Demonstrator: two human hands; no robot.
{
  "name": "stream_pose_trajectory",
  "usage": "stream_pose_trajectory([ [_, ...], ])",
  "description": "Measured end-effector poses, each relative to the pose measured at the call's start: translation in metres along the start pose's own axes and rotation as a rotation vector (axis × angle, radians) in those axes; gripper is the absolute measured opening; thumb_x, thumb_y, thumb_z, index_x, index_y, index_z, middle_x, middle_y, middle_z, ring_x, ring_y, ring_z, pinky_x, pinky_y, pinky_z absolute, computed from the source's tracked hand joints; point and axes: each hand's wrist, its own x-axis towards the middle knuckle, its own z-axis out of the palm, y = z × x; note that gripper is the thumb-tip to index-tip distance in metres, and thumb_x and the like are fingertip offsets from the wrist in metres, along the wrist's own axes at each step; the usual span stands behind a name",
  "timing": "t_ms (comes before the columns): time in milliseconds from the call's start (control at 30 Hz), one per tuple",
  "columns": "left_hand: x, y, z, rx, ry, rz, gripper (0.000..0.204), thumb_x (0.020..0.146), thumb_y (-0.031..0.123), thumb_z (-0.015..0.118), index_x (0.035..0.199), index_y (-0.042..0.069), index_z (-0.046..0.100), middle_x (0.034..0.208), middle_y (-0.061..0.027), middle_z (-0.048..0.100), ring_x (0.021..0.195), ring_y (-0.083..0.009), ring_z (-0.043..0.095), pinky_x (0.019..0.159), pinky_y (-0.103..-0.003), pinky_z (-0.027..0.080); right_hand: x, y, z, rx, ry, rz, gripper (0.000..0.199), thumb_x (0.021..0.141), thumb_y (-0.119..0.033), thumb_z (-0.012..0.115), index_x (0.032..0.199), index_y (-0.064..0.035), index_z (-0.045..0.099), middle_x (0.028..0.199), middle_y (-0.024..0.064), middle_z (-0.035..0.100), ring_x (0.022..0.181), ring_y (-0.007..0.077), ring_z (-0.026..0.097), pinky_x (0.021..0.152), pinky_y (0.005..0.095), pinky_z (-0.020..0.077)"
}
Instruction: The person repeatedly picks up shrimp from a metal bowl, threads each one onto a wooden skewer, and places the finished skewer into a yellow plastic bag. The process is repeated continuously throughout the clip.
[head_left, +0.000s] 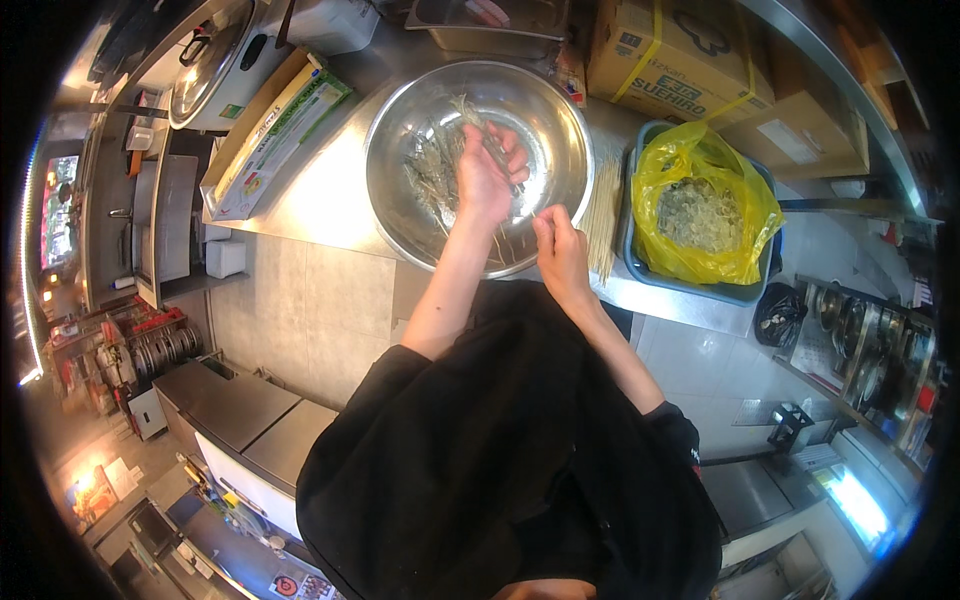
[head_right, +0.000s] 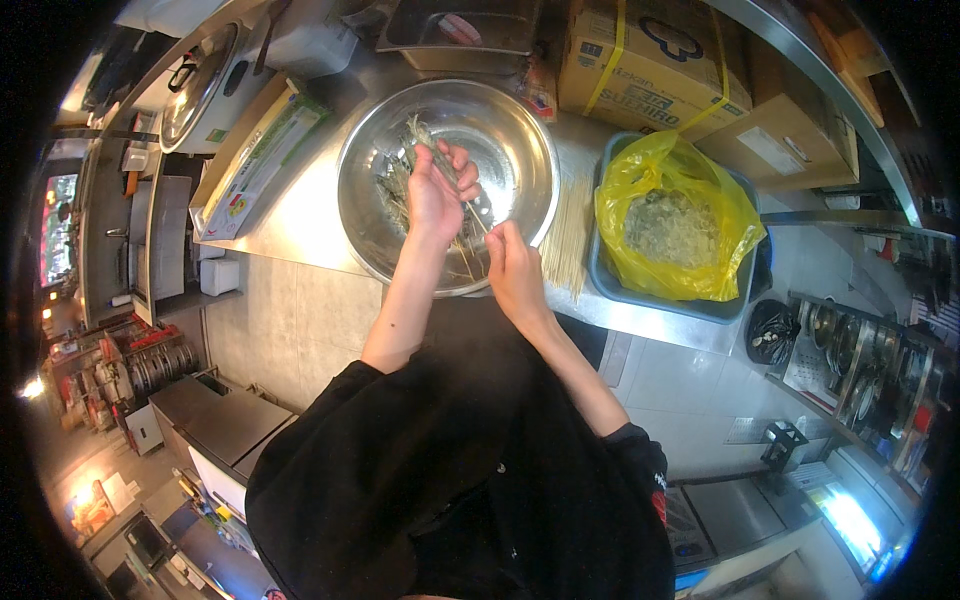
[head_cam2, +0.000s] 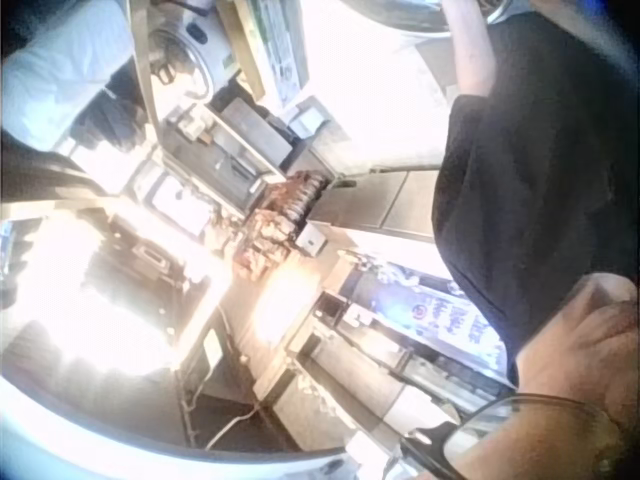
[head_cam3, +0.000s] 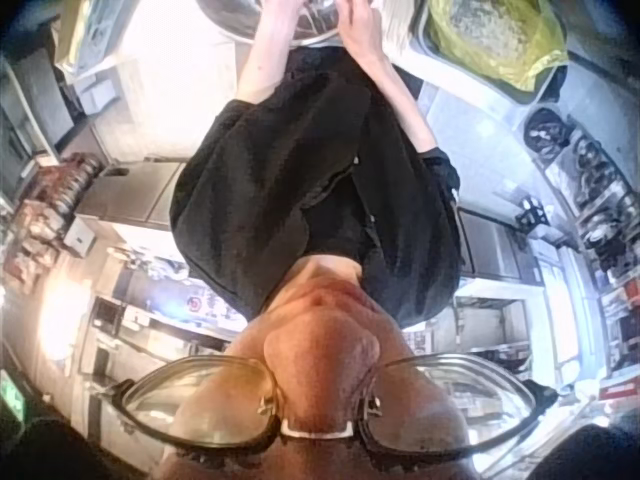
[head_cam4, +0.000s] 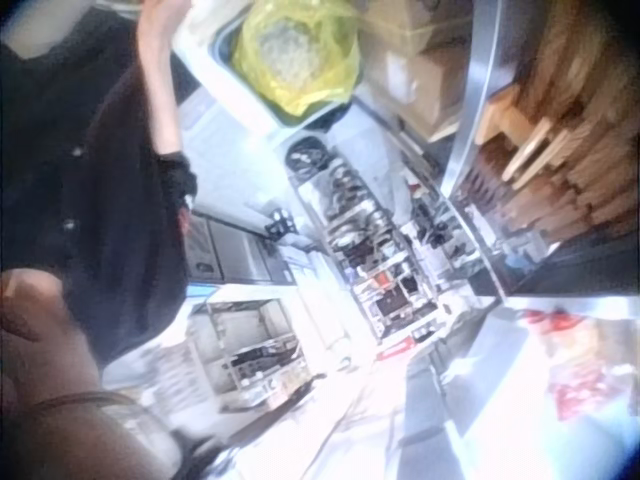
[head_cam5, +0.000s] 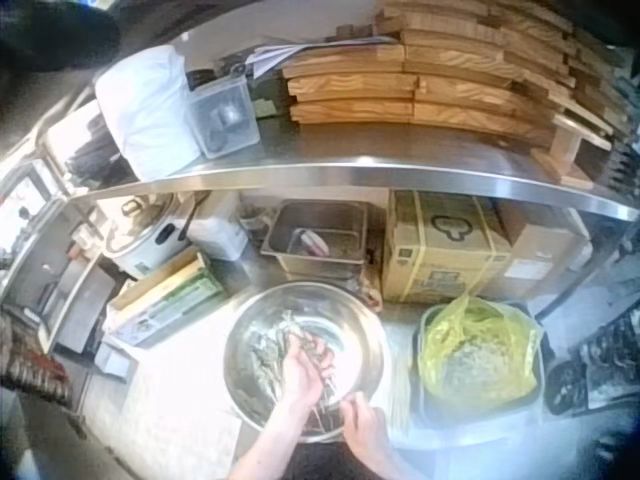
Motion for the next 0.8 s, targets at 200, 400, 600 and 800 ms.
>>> stream_pose_trajectory([
  [200,-0.004,-0.009,0.001,-0.063,-0.027,-0.037,0.040,0.103,0.055,0.030,0.101,0.017,0.043,0.081,-0.0002,0.043,0.063,-0.0125,0.037,0.052,-0.025,0.027,0.008,0.006,0.012,0.031,0.039,0.002,0.010,0.098,-0.009,0.054,0.096,0.0002,0.051,0.074,0.0233,0.058,0.069,0.0433,0.060,0.060,0.0458,0.0436],
  [400,-0.005,-0.009,-0.001,-0.052,-0.046,-0.028,0.041,0.103,0.056,0.030,0.102,0.017,0.043,0.081,-0.0001,0.043,0.063,-0.0123,0.038,0.052,-0.025,0.027,0.015,0.014,0.015,0.087,0.028,0.018,0.011,0.098,-0.010,0.053,0.094,0.0007,0.051,0.066,0.0203,0.056,0.059,0.0377,0.056,0.057,0.0450,0.0409],
  [600,0.000,-0.008,-0.004,-0.001,-0.019,0.011,0.039,0.104,0.054,0.030,0.102,0.017,0.044,0.082,-0.0014,0.045,0.068,-0.0149,0.041,0.056,-0.028,0.031,0.013,0.011,0.013,0.129,-0.004,0.101,0.013,0.097,-0.013,0.055,0.095,-0.0006,0.054,0.061,0.0162,0.055,0.051,0.0259,0.053,0.053,0.0402,0.0391],
  [800,0.028,0.010,-0.038,-0.046,-0.059,0.177,0.036,0.105,0.050,0.033,0.103,0.016,0.045,0.081,-0.0015,0.046,0.067,-0.0141,0.041,0.057,-0.029,0.034,-0.005,0.014,0.005,0.048,-0.018,0.012,0.014,0.098,-0.015,0.056,0.093,-0.0017,0.056,0.055,0.0024,0.047,0.050,0.0080,0.041,0.048,0.0294,0.0314],
])
